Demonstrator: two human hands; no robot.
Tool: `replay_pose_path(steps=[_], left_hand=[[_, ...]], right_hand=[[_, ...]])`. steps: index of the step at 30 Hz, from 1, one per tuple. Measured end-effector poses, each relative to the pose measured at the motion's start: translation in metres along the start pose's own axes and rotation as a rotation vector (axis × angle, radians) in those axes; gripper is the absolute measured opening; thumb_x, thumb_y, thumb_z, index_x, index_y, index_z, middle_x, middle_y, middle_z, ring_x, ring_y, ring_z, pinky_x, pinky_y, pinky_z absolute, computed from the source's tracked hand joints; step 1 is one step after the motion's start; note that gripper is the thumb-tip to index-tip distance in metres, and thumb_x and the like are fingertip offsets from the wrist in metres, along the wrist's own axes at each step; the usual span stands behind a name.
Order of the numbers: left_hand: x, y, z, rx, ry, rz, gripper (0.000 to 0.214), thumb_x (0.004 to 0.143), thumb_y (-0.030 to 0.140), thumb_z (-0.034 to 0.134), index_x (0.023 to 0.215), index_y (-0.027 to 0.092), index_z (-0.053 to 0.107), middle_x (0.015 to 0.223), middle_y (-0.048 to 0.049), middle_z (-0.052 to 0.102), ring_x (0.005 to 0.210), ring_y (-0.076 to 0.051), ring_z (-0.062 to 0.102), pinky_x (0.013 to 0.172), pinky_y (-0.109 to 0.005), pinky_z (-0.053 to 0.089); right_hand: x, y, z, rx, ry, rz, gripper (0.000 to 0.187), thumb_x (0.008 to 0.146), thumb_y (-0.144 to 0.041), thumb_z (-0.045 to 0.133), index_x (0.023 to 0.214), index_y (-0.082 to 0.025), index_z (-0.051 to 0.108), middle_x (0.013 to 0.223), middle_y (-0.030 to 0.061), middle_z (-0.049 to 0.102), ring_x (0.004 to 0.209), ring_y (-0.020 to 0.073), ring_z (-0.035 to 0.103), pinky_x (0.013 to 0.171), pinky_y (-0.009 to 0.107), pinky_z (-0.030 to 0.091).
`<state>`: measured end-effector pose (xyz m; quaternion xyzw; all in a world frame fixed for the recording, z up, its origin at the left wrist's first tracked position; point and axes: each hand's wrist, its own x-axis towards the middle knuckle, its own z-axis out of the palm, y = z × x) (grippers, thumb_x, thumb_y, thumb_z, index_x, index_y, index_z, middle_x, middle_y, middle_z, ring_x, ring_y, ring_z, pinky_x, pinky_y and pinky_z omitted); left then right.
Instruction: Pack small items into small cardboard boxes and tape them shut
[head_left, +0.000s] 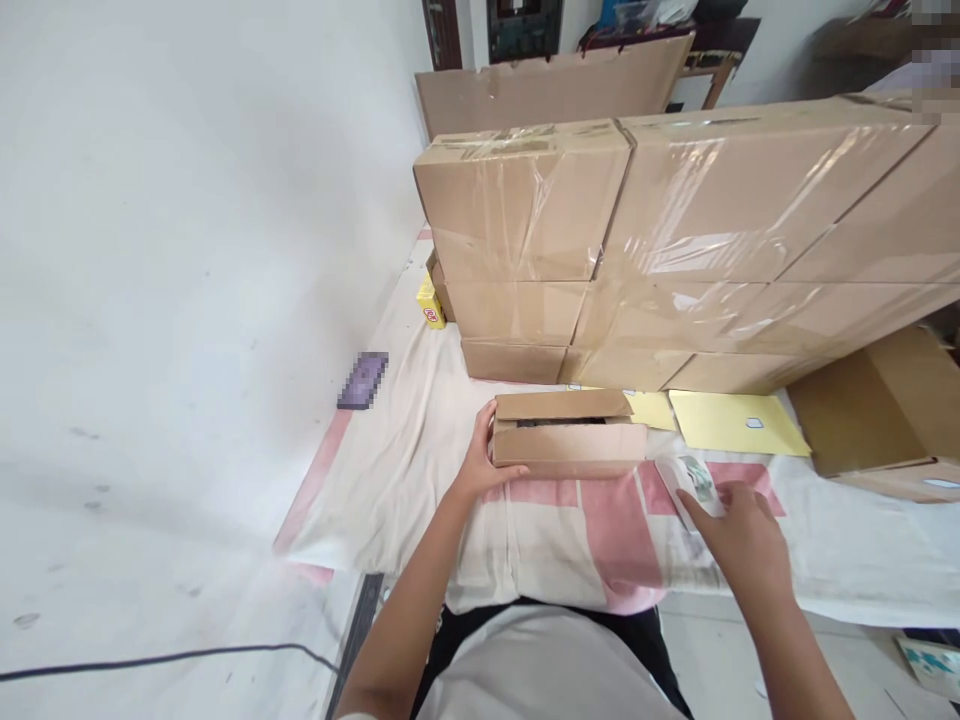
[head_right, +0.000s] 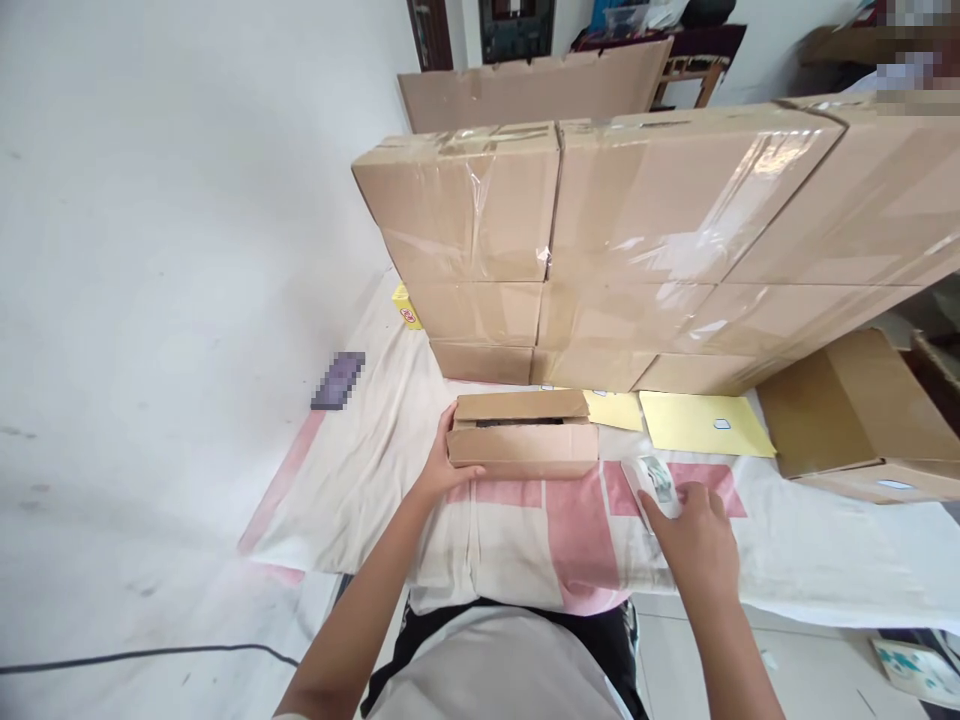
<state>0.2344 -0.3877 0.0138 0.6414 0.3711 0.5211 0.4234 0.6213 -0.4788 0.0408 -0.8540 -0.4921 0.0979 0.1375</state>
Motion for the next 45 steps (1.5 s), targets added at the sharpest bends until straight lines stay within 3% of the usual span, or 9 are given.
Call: replay_pose_path(steps=[10, 16, 20, 23, 25, 28, 31, 38, 45], left_hand=[[-0.010, 0.001, 0.006, 0.042, 0.014, -0.034, 0.119, 0.068, 0.058, 0.087, 0.160, 0.035, 0.015, 0.165, -0.0144, 0.023, 0.154, -0.037, 0.026, 0.123, -0.054, 0.032], [-0.024, 0.014, 0.004, 0.178, 0.061, 0.032, 0.107, 0.073, 0.062, 0.081, 0.159, 0.035, 0.022, 0.162, -0.0135, 0.025, 0.153, -0.037, 0.025, 0.120, -0.052, 0.034], [-0.051, 0.030, 0.024, 0.297, 0.353, 0.046, 0.068, 0.091, 0.053, 0.064, 0.149, 0.032, 0.036, 0.142, -0.0137, 0.040, 0.136, -0.032, 0.043, 0.109, -0.051, 0.043], [-0.082, 0.040, 0.063, 0.363, 0.585, 0.085, 0.033, 0.097, 0.038, 0.056, 0.129, 0.034, 0.050, 0.115, -0.0101, 0.047, 0.114, -0.029, 0.051, 0.097, -0.053, 0.046], [-0.101, 0.044, 0.097, 0.374, 0.489, 0.163, 0.030, 0.094, 0.036, 0.058, 0.123, 0.035, 0.053, 0.104, -0.0089, 0.047, 0.103, -0.029, 0.053, 0.088, -0.054, 0.048], [-0.110, 0.043, 0.148, 0.337, 0.083, 0.319, 0.041, 0.089, 0.035, 0.062, 0.128, 0.038, 0.051, 0.099, -0.0093, 0.053, 0.093, -0.029, 0.057, 0.078, -0.054, 0.050], [-0.089, 0.039, 0.191, 0.336, -0.212, 0.276, 0.054, 0.086, 0.039, 0.066, 0.137, 0.035, 0.048, 0.114, -0.0133, 0.059, 0.108, -0.034, 0.059, 0.093, -0.061, 0.048], [-0.001, 0.022, 0.255, 0.553, -0.431, 0.072, 0.118, 0.067, 0.064, 0.083, 0.159, 0.024, 0.022, 0.169, -0.0218, 0.013, 0.156, -0.046, 0.013, 0.122, -0.069, 0.021], [0.008, 0.008, 0.262, 0.571, -0.415, 0.143, 0.108, 0.067, 0.055, 0.086, 0.153, 0.024, 0.029, 0.156, -0.0173, 0.043, 0.146, -0.035, 0.041, 0.123, -0.058, 0.031]], right_hand=[[-0.005, 0.013, -0.009, 0.129, 0.005, -0.062, 0.045, 0.073, -0.067, 0.057, 0.083, -0.023, 0.057, 0.093, 0.0104, 0.063, 0.083, 0.0299, 0.063, 0.072, 0.042, 0.048], [0.015, 0.020, -0.023, 0.263, -0.301, 0.151, 0.049, 0.077, -0.069, 0.051, 0.072, -0.022, 0.062, 0.080, 0.0107, 0.070, 0.073, 0.0287, 0.064, 0.067, 0.041, 0.049], [0.026, 0.024, -0.026, 0.461, -0.451, 0.252, 0.043, 0.074, -0.060, 0.064, 0.077, -0.017, 0.063, 0.082, 0.0138, 0.072, 0.051, 0.0173, 0.053, 0.045, 0.031, 0.039], [0.027, 0.023, -0.026, 0.587, -0.502, 0.286, 0.039, 0.071, -0.052, 0.072, 0.080, -0.015, 0.063, 0.086, 0.0168, 0.072, 0.053, 0.0201, 0.063, 0.039, 0.028, 0.038], [0.026, 0.022, -0.027, 0.653, -0.521, 0.319, 0.039, 0.073, -0.050, 0.072, 0.085, -0.014, 0.064, 0.093, 0.0196, 0.072, 0.066, 0.0273, 0.072, 0.041, 0.029, 0.044], [0.020, 0.022, -0.031, 0.753, -0.523, 0.322, 0.039, 0.077, -0.049, 0.070, 0.090, -0.013, 0.064, 0.098, 0.0198, 0.070, 0.076, 0.0315, 0.076, 0.048, 0.032, 0.053], [0.010, 0.023, -0.032, 0.821, -0.478, 0.235, 0.040, 0.078, -0.053, 0.072, 0.085, -0.015, 0.062, 0.092, 0.0142, 0.066, 0.079, 0.0307, 0.075, 0.055, 0.035, 0.059], [-0.006, 0.030, -0.023, 0.763, -0.249, -0.082, 0.044, 0.085, -0.060, 0.060, 0.068, -0.020, 0.060, 0.079, 0.0074, 0.059, 0.083, 0.0251, 0.065, 0.076, 0.042, 0.057], [-0.011, 0.050, -0.023, 0.751, -0.266, -0.182, 0.037, 0.091, -0.052, 0.051, 0.073, -0.022, 0.063, 0.085, 0.0061, 0.063, 0.091, 0.0241, 0.061, 0.092, 0.042, 0.047]])
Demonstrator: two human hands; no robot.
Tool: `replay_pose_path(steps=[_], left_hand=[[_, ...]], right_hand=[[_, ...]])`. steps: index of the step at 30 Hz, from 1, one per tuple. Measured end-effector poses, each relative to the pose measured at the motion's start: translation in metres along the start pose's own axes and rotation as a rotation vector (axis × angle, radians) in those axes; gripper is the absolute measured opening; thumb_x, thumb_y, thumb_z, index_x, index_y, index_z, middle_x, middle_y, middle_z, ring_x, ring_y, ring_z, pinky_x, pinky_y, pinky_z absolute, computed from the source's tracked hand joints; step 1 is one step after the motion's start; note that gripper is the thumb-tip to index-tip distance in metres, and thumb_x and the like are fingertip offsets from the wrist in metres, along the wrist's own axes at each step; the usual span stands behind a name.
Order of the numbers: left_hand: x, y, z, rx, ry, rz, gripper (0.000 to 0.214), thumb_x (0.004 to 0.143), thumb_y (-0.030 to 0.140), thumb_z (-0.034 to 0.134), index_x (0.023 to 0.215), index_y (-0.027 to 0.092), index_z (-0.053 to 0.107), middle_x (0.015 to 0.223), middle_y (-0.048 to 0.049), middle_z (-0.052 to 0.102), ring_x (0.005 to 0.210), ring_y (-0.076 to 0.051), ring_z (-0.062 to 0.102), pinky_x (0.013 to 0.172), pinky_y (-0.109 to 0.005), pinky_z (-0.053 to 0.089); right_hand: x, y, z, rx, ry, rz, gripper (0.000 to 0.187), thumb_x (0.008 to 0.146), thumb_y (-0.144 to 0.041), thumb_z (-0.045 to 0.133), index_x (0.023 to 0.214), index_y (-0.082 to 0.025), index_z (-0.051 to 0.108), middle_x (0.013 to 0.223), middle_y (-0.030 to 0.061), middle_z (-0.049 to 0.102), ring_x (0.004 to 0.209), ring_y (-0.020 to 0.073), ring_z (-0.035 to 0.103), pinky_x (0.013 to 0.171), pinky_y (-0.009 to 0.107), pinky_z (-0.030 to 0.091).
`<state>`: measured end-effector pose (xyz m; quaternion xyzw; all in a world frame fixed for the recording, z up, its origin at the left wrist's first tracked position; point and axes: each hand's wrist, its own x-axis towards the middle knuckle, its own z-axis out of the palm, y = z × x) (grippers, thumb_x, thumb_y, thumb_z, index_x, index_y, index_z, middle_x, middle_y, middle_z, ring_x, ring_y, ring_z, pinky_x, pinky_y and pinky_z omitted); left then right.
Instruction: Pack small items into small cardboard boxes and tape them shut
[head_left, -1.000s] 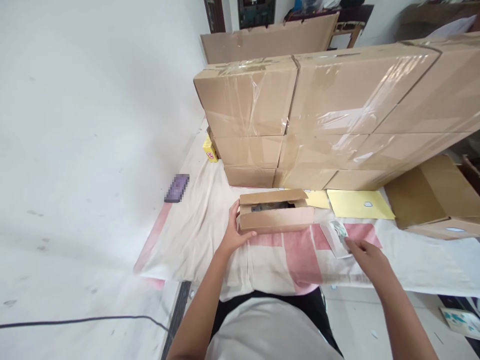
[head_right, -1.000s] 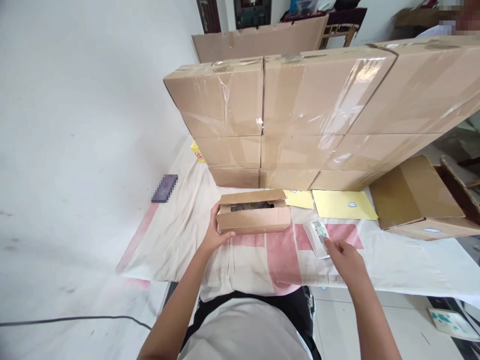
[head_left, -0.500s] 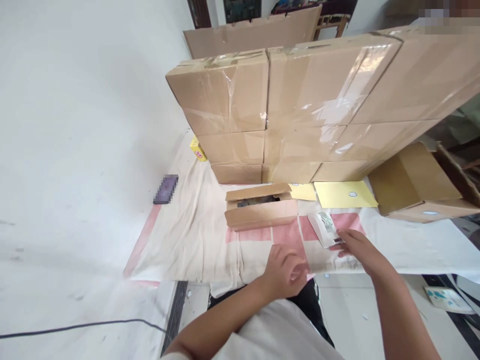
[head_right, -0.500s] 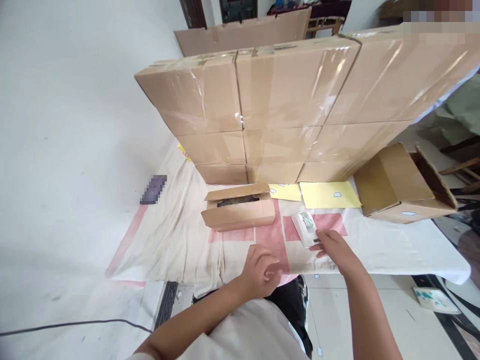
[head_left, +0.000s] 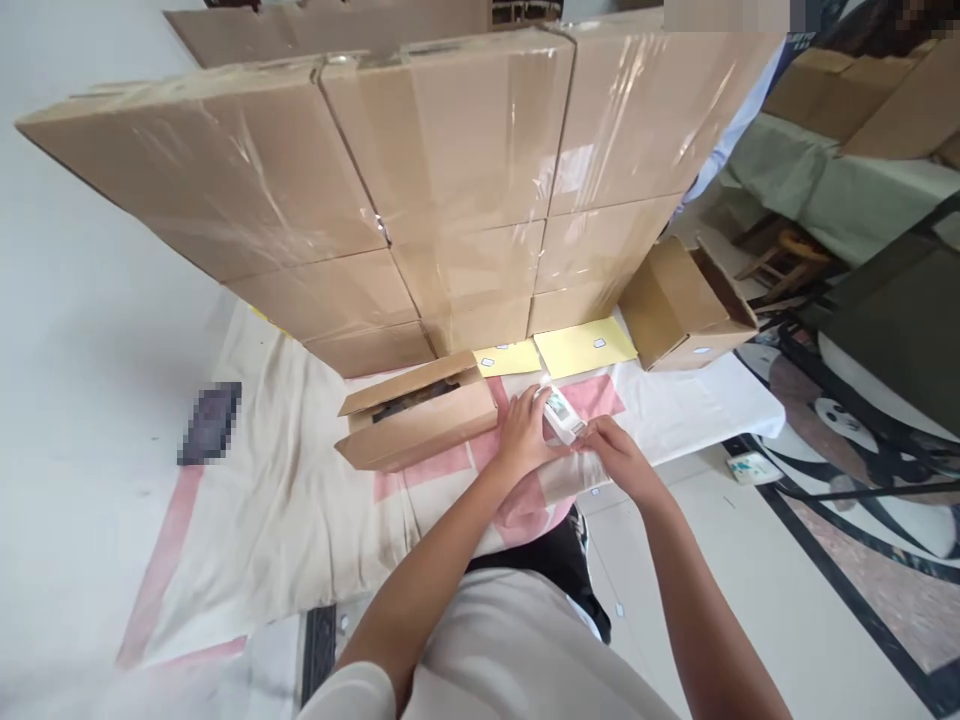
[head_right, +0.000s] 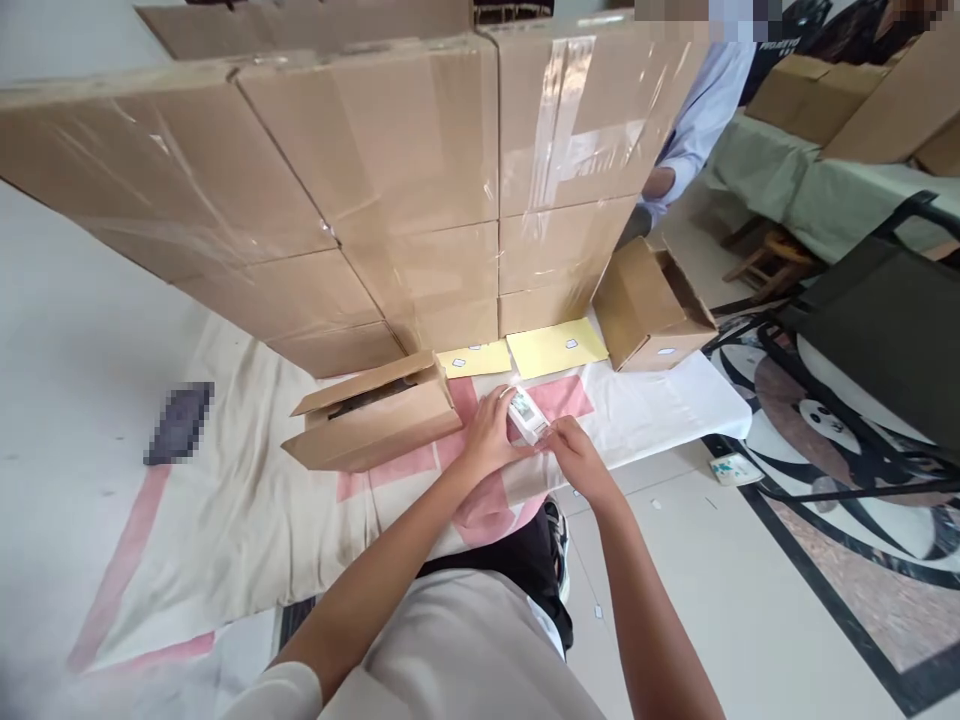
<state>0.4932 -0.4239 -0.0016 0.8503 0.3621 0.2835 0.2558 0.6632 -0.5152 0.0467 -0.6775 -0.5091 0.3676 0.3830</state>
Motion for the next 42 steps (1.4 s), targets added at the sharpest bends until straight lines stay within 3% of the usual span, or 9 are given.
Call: replay_pose_path(steps=[7, 15, 19, 22, 26, 29, 32, 36, 42], left_hand=[[-0.003, 0.002, 0.001, 0.037, -0.006, -0.021, 0.117, 0.064, 0.044, 0.088, 0.157, 0.024, 0.022, 0.155, -0.0174, 0.042, 0.146, -0.036, 0.039, 0.123, -0.056, 0.032], [0.003, 0.004, 0.002, 0.012, 0.009, -0.027, 0.115, 0.063, 0.045, 0.088, 0.157, 0.023, 0.025, 0.158, -0.0187, 0.038, 0.148, -0.038, 0.037, 0.122, -0.057, 0.034], [-0.044, 0.008, -0.017, 0.070, 0.029, 0.062, 0.098, 0.073, 0.050, 0.080, 0.153, 0.017, 0.034, 0.161, -0.0227, 0.036, 0.149, -0.039, 0.037, 0.117, -0.057, 0.040], [-0.115, -0.017, -0.066, 0.159, 0.124, 0.109, 0.043, 0.083, 0.040, 0.065, 0.123, 0.025, 0.060, 0.121, -0.0079, 0.071, 0.115, -0.022, 0.066, 0.100, -0.037, 0.054], [-0.191, -0.099, -0.188, 0.437, 0.375, -0.292, 0.019, 0.087, 0.039, 0.050, 0.088, 0.022, 0.058, 0.083, -0.0077, 0.066, 0.080, -0.023, 0.065, 0.078, -0.039, 0.056], [-0.194, -0.173, -0.289, 0.620, 0.547, -0.629, 0.030, 0.089, 0.040, 0.049, 0.101, 0.014, 0.054, 0.091, -0.0119, 0.059, 0.090, -0.029, 0.059, 0.085, -0.049, 0.052], [-0.168, -0.225, -0.357, 0.731, 0.594, -0.852, 0.042, 0.087, 0.039, 0.057, 0.115, 0.008, 0.049, 0.110, -0.0158, 0.055, 0.111, -0.034, 0.050, 0.099, -0.054, 0.043], [-0.136, -0.255, -0.387, 0.769, 0.612, -0.984, 0.052, 0.089, 0.042, 0.063, 0.119, 0.004, 0.046, 0.121, -0.0189, 0.051, 0.119, -0.036, 0.043, 0.101, -0.055, 0.038], [-0.126, -0.282, -0.385, 0.740, 0.695, -1.042, 0.057, 0.082, 0.038, 0.069, 0.122, 0.004, 0.047, 0.134, -0.0276, 0.048, 0.124, -0.041, 0.042, 0.102, -0.059, 0.036]], right_hand=[[-0.001, 0.018, -0.003, 0.006, -0.060, 0.080, 0.029, 0.093, -0.043, 0.049, 0.073, -0.022, 0.053, 0.072, 0.0006, 0.057, 0.067, 0.0184, 0.057, 0.068, 0.034, 0.046], [0.006, 0.029, 0.003, -0.019, 0.017, 0.022, 0.027, 0.084, -0.044, 0.058, 0.068, -0.023, 0.050, 0.078, 0.0030, 0.052, 0.077, 0.0207, 0.051, 0.073, 0.035, 0.043], [-0.002, 0.028, -0.007, 0.062, -0.060, 0.075, 0.041, 0.090, -0.060, 0.053, 0.072, -0.023, 0.050, 0.062, -0.0020, 0.045, 0.058, 0.0159, 0.043, 0.055, 0.029, 0.036], [-0.004, 0.035, -0.015, 0.393, -0.029, 0.241, 0.047, 0.080, -0.064, 0.069, 0.072, -0.022, 0.049, 0.069, -0.0011, 0.048, 0.059, 0.0136, 0.043, 0.054, 0.028, 0.036], [0.001, 0.047, -0.018, 0.714, 0.121, 0.229, 0.046, 0.074, -0.053, 0.080, 0.067, -0.022, 0.045, 0.074, -0.0011, 0.037, 0.066, 0.0152, 0.042, 0.054, 0.030, 0.040], [0.006, 0.050, -0.017, 0.798, 0.170, 0.266, 0.045, 0.073, -0.047, 0.080, 0.064, -0.022, 0.043, 0.075, -0.0009, 0.031, 0.065, 0.0153, 0.037, 0.051, 0.030, 0.038], [0.008, 0.048, -0.017, 0.785, 0.192, 0.290, 0.044, 0.072, -0.046, 0.080, 0.062, -0.023, 0.044, 0.076, 0.0000, 0.030, 0.065, 0.0169, 0.036, 0.049, 0.033, 0.038], [0.009, 0.046, -0.016, 0.752, 0.229, 0.314, 0.043, 0.072, -0.047, 0.080, 0.061, -0.023, 0.045, 0.076, 0.0009, 0.030, 0.065, 0.0182, 0.036, 0.047, 0.035, 0.036], [0.012, 0.050, -0.015, 0.710, 0.222, 0.313, 0.041, 0.074, -0.048, 0.078, 0.061, -0.026, 0.046, 0.077, 0.0006, 0.028, 0.065, 0.0191, 0.037, 0.050, 0.040, 0.032]])
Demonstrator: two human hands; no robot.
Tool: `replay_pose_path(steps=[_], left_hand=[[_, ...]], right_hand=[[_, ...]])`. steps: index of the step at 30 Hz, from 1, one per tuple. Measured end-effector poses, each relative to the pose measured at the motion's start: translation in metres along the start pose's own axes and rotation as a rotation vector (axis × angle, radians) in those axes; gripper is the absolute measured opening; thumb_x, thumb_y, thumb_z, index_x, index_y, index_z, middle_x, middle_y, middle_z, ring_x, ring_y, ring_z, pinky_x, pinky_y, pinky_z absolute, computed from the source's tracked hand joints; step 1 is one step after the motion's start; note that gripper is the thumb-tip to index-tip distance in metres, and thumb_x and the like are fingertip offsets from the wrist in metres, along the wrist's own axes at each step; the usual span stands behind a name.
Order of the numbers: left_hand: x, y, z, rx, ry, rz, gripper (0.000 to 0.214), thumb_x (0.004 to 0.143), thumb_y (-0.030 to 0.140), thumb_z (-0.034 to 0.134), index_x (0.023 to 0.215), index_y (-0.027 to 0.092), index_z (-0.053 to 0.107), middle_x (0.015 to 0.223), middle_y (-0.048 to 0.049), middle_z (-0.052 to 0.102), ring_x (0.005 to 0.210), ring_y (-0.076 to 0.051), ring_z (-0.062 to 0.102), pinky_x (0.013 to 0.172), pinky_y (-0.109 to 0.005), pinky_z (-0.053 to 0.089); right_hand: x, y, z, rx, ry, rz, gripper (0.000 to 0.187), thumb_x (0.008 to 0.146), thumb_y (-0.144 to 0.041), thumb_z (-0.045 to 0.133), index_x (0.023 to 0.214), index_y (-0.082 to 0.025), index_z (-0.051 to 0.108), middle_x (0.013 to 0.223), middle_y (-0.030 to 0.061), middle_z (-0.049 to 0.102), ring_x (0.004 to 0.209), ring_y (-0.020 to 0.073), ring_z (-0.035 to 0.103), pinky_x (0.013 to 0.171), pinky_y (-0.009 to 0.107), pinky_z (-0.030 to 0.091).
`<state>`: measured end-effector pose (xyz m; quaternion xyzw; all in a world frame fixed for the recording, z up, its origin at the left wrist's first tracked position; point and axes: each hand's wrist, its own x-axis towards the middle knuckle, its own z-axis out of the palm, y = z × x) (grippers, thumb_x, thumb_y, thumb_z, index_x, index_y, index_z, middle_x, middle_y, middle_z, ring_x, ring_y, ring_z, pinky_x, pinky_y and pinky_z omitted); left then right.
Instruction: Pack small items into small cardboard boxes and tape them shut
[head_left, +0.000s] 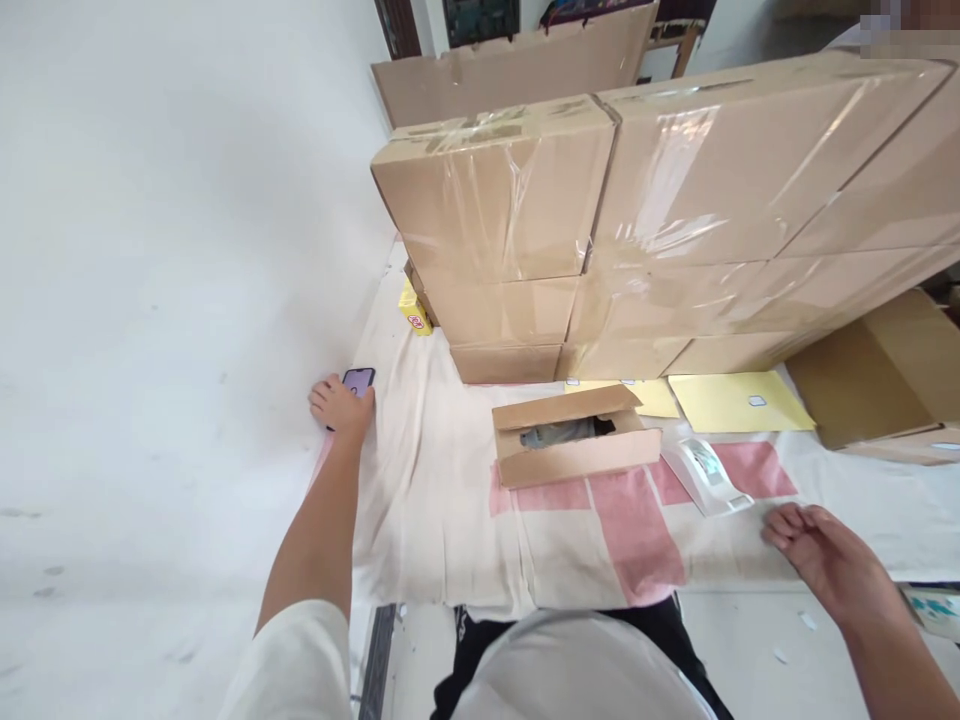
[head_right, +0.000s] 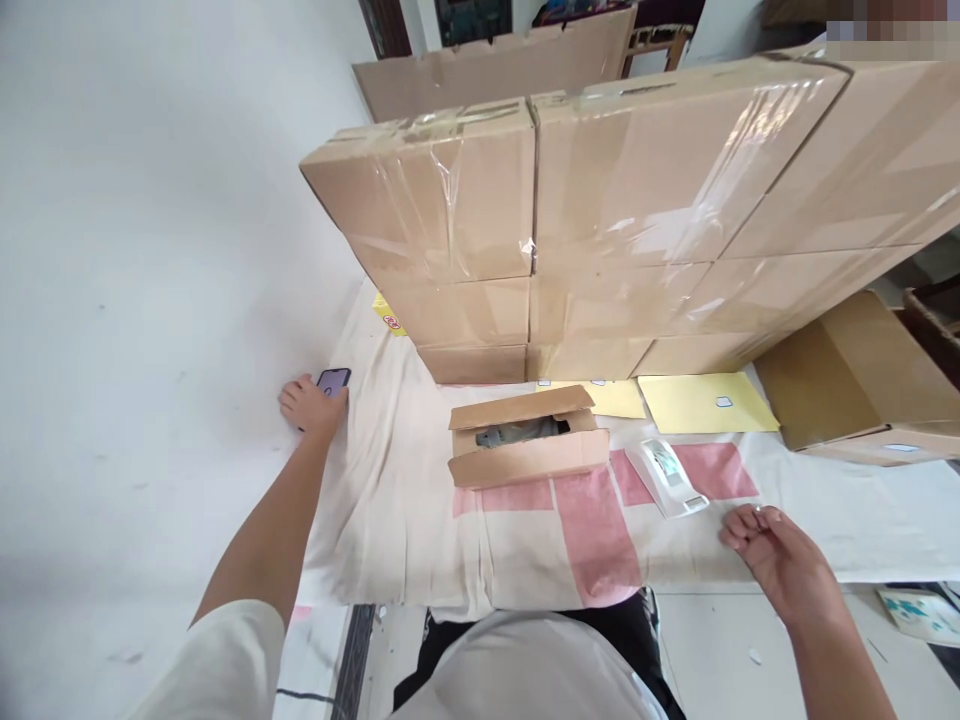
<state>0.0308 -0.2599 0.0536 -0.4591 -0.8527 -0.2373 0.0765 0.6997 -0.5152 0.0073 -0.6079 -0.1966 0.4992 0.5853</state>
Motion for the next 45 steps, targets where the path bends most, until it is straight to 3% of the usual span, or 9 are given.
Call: replay_pose_path(steps=[5, 9, 16, 20, 28, 30, 33, 36, 45], left_hand=[[0.009, 0.001, 0.010, -0.073, 0.022, -0.040, 0.056, 0.081, 0.039, 0.070, 0.120, 0.007, 0.046, 0.136, -0.0262, 0.047, 0.125, -0.041, 0.041, 0.104, -0.065, 0.034], [-0.004, 0.019, -0.010, -0.140, 0.037, 0.000, 0.055, 0.079, 0.039, 0.071, 0.119, 0.010, 0.047, 0.132, -0.0235, 0.049, 0.123, -0.040, 0.044, 0.104, -0.065, 0.035], [-0.140, 0.076, -0.100, -0.433, 0.209, 0.515, 0.023, 0.088, 0.038, 0.060, 0.101, 0.022, 0.050, 0.099, -0.0074, 0.062, 0.098, -0.026, 0.059, 0.098, -0.048, 0.042], [-0.201, 0.121, -0.127, -0.562, 0.158, 0.647, 0.021, 0.089, 0.040, 0.063, 0.100, 0.024, 0.054, 0.097, -0.0067, 0.064, 0.098, -0.026, 0.062, 0.095, -0.046, 0.042], [-0.206, 0.154, -0.102, -0.483, -0.323, 0.765, 0.026, 0.097, 0.030, 0.055, 0.121, 0.031, 0.064, 0.133, -0.0038, 0.069, 0.126, -0.026, 0.059, 0.114, -0.051, 0.025], [-0.206, 0.151, -0.097, -0.485, -0.353, 0.790, 0.024, 0.099, 0.031, 0.052, 0.117, 0.032, 0.069, 0.134, -0.0030, 0.069, 0.127, -0.026, 0.059, 0.112, -0.051, 0.030], [-0.208, 0.146, -0.095, -0.447, -0.373, 0.845, 0.027, 0.100, 0.035, 0.051, 0.119, 0.033, 0.070, 0.143, -0.0037, 0.064, 0.133, -0.028, 0.054, 0.107, -0.053, 0.036], [-0.211, 0.144, -0.098, -0.391, -0.400, 0.900, 0.035, 0.100, 0.041, 0.050, 0.130, 0.033, 0.066, 0.153, -0.0053, 0.055, 0.139, -0.031, 0.048, 0.108, -0.058, 0.037], [-0.268, 0.157, -0.100, -0.467, -0.333, 0.726, 0.051, 0.101, 0.038, 0.042, 0.150, 0.028, 0.052, 0.160, -0.0129, 0.045, 0.140, -0.043, 0.043, 0.099, -0.067, 0.045]], right_hand=[[-0.009, -0.007, 0.009, -0.043, 0.022, -0.020, 0.043, 0.074, -0.054, 0.077, 0.061, -0.027, 0.047, 0.075, 0.0032, 0.037, 0.064, 0.0206, 0.045, 0.053, 0.042, 0.033], [-0.032, -0.019, 0.033, -0.117, -0.001, -0.040, 0.045, 0.070, -0.054, 0.083, 0.070, -0.024, 0.050, 0.077, 0.0033, 0.055, 0.060, 0.0177, 0.050, 0.052, 0.034, 0.035], [-0.071, -0.049, 0.130, -0.253, -0.470, -0.112, 0.030, 0.090, -0.046, 0.072, 0.090, -0.025, 0.051, 0.071, -0.0028, 0.060, 0.045, 0.0085, 0.040, 0.046, 0.025, 0.028], [-0.084, -0.071, 0.184, -0.343, -0.682, -0.134, 0.029, 0.095, -0.045, 0.067, 0.090, -0.023, 0.049, 0.071, -0.0024, 0.058, 0.051, 0.0079, 0.041, 0.047, 0.021, 0.027], [-0.094, -0.097, 0.224, -0.431, -0.752, -0.180, 0.028, 0.092, -0.044, 0.068, 0.095, -0.022, 0.052, 0.069, -0.0020, 0.058, 0.060, 0.0109, 0.049, 0.052, 0.022, 0.033], [-0.095, -0.098, 0.225, -0.480, -0.806, -0.139, 0.037, 0.092, -0.040, 0.068, 0.123, -0.022, 0.054, 0.071, -0.0019, 0.062, 0.061, 0.0115, 0.051, 0.054, 0.022, 0.036], [-0.097, -0.098, 0.232, -0.538, -0.866, -0.086, 0.085, 0.092, -0.031, 0.066, 0.162, -0.029, 0.019, 0.075, -0.0036, 0.066, 0.061, 0.0111, 0.053, 0.054, 0.021, 0.037], [-0.094, -0.096, 0.247, -0.504, -0.815, -0.108, 0.097, 0.092, -0.028, 0.064, 0.166, -0.030, 0.001, 0.072, -0.0056, 0.065, 0.053, 0.0085, 0.044, 0.049, 0.019, 0.032], [-0.055, -0.083, 0.282, -0.560, -0.531, 0.016, 0.101, 0.087, -0.029, 0.063, 0.166, -0.014, 0.002, 0.057, -0.0064, 0.063, 0.036, 0.0099, 0.037, 0.037, 0.021, 0.025]])
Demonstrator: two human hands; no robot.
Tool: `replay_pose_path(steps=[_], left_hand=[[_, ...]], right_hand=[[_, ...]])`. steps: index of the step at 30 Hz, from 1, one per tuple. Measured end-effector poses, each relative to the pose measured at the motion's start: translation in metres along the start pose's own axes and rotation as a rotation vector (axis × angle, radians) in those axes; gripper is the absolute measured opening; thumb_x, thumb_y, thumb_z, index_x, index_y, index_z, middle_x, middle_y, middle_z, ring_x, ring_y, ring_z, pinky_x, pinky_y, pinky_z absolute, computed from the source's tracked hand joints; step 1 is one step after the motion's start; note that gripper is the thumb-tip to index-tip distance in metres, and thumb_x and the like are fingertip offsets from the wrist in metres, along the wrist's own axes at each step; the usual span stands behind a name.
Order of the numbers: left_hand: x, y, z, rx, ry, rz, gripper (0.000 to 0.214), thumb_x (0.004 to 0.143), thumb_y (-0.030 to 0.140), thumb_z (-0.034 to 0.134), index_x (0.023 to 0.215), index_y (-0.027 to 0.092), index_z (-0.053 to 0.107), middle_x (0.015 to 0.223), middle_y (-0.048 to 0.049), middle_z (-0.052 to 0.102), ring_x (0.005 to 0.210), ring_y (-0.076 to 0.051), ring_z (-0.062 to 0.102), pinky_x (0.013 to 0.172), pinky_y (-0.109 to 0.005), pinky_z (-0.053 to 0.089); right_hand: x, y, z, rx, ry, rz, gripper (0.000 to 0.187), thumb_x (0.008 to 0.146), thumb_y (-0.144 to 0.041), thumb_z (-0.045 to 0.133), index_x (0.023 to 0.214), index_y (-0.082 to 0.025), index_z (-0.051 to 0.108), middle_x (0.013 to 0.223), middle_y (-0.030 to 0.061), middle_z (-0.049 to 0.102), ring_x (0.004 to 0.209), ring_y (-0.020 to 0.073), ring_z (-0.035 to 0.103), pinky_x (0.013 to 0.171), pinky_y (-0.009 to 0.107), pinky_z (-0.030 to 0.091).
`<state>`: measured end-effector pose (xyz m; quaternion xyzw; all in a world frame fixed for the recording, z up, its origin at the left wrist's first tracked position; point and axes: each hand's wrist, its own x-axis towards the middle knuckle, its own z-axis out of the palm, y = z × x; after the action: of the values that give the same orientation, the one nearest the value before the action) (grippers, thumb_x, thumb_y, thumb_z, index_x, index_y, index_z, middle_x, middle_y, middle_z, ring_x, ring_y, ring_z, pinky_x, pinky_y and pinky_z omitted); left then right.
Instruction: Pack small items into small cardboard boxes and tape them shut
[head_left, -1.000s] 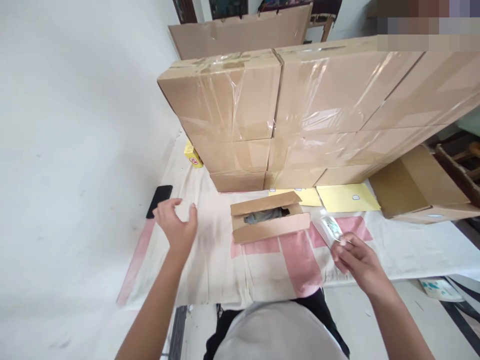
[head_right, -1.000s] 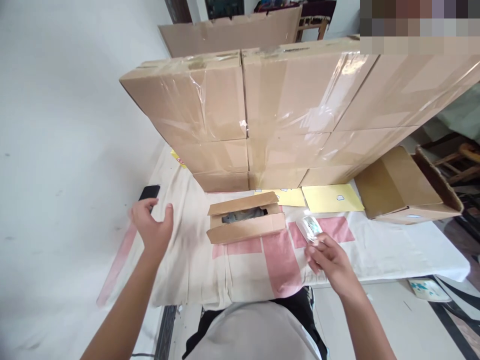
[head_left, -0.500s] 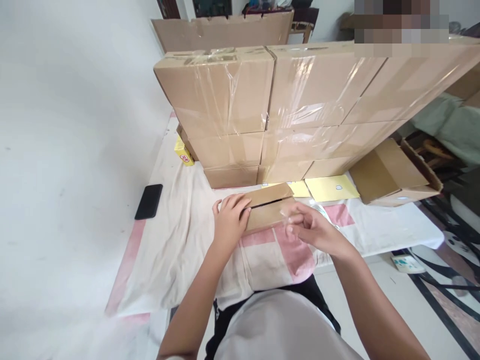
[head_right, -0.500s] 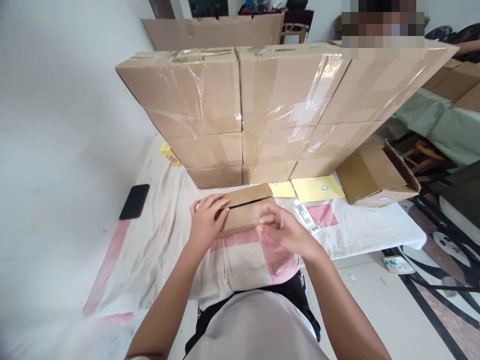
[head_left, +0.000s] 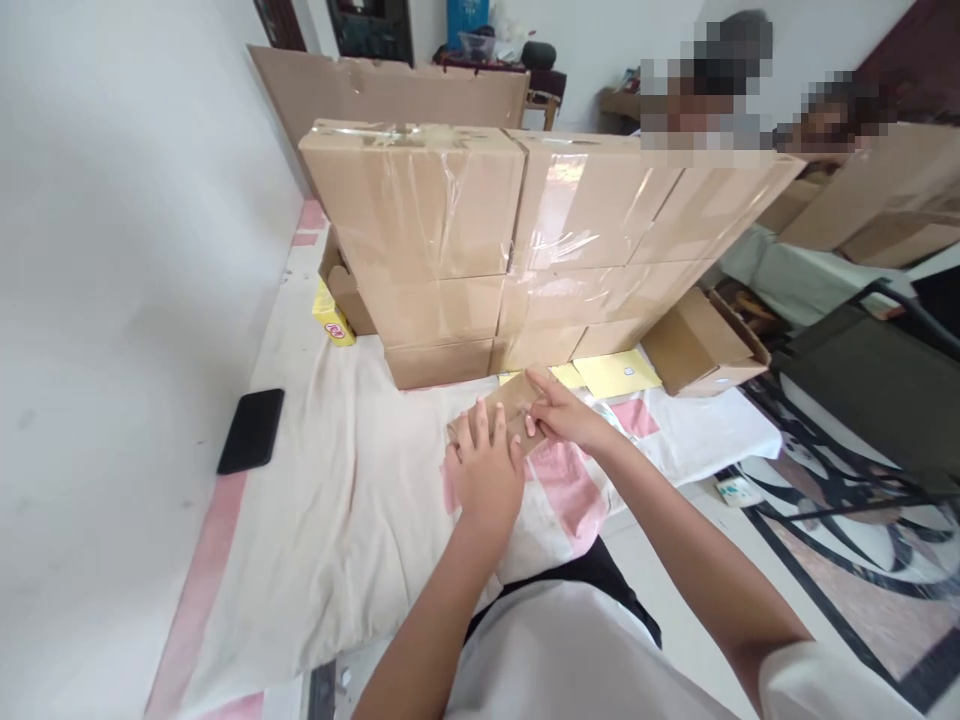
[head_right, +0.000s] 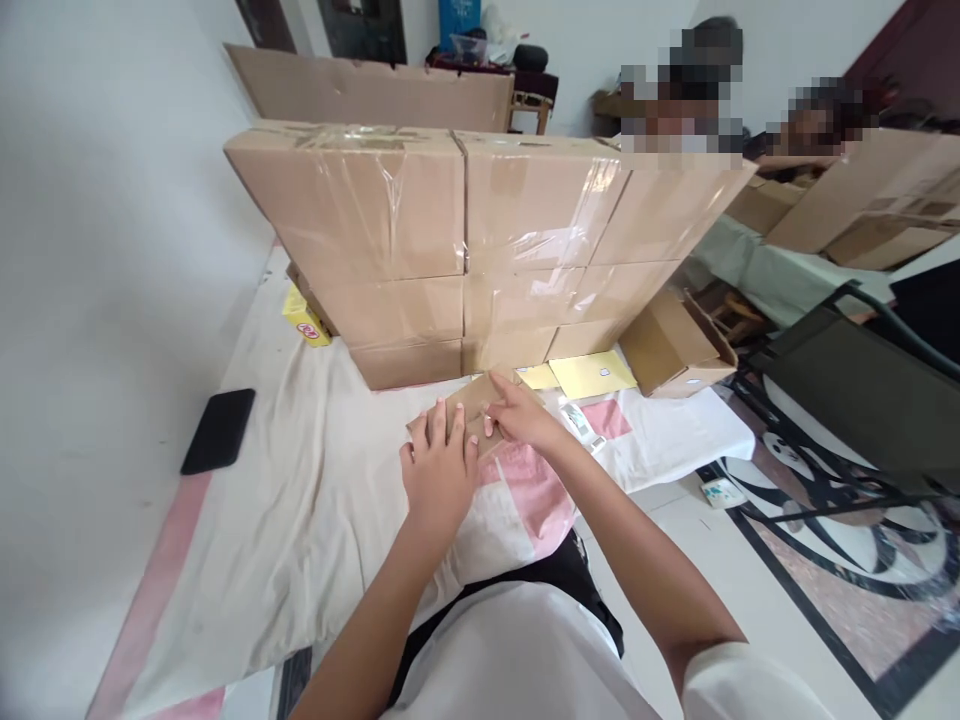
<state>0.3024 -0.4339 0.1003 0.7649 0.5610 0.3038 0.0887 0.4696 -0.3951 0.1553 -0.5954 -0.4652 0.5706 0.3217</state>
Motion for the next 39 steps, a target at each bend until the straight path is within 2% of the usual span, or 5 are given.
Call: replay_pose_path(steps=[12, 22, 30, 34, 39], left_hand=[[-0.008, 0.005, -0.004, 0.021, -0.047, 0.055, 0.060, 0.100, 0.045, 0.043, 0.153, 0.018, 0.048, 0.162, -0.0192, 0.039, 0.138, -0.052, 0.041, 0.095, -0.073, 0.043], [-0.008, 0.002, -0.001, 0.057, 0.018, 0.081, 0.057, 0.099, 0.047, 0.044, 0.149, 0.021, 0.054, 0.158, -0.0188, 0.046, 0.136, -0.049, 0.044, 0.096, -0.072, 0.041], [-0.008, 0.012, -0.005, 0.187, -0.015, 0.006, 0.058, 0.102, 0.052, 0.035, 0.147, 0.021, 0.055, 0.160, -0.0115, 0.046, 0.137, -0.042, 0.043, 0.098, -0.064, 0.041], [-0.007, 0.014, -0.006, 0.186, -0.004, 0.013, 0.057, 0.101, 0.052, 0.037, 0.145, 0.023, 0.058, 0.157, -0.0108, 0.049, 0.137, -0.040, 0.043, 0.099, -0.062, 0.039], [-0.005, 0.004, -0.001, 0.214, 0.008, 0.065, 0.057, 0.101, 0.053, 0.036, 0.146, 0.024, 0.057, 0.157, -0.0099, 0.050, 0.133, -0.039, 0.045, 0.099, -0.061, 0.040]], right_hand=[[0.002, -0.020, 0.006, -0.201, 0.034, 0.173, 0.087, 0.096, -0.017, 0.053, 0.166, -0.020, 0.002, 0.055, -0.0066, 0.065, 0.034, 0.0107, 0.042, 0.036, 0.020, 0.026], [0.009, -0.028, 0.016, -0.530, 0.080, 0.123, 0.087, 0.089, -0.010, 0.058, 0.164, -0.012, 0.015, 0.051, -0.0059, 0.064, 0.043, 0.0164, 0.056, 0.047, 0.023, 0.045], [-0.012, -0.037, 0.011, -0.829, 0.190, 0.092, 0.079, 0.086, -0.036, 0.073, 0.156, -0.021, 0.040, 0.093, 0.0078, 0.079, 0.093, 0.0296, 0.075, 0.074, 0.033, 0.058], [-0.029, -0.022, -0.002, -0.924, 0.330, 0.164, 0.101, 0.076, -0.054, 0.082, 0.157, -0.015, 0.036, 0.133, 0.0220, 0.066, 0.122, 0.0423, 0.063, 0.095, 0.049, 0.053], [-0.055, 0.022, -0.047, -0.939, 0.320, 0.262, 0.130, 0.064, -0.056, 0.090, 0.164, -0.012, 0.020, 0.123, 0.0247, 0.070, 0.117, 0.0443, 0.066, 0.092, 0.050, 0.053]])
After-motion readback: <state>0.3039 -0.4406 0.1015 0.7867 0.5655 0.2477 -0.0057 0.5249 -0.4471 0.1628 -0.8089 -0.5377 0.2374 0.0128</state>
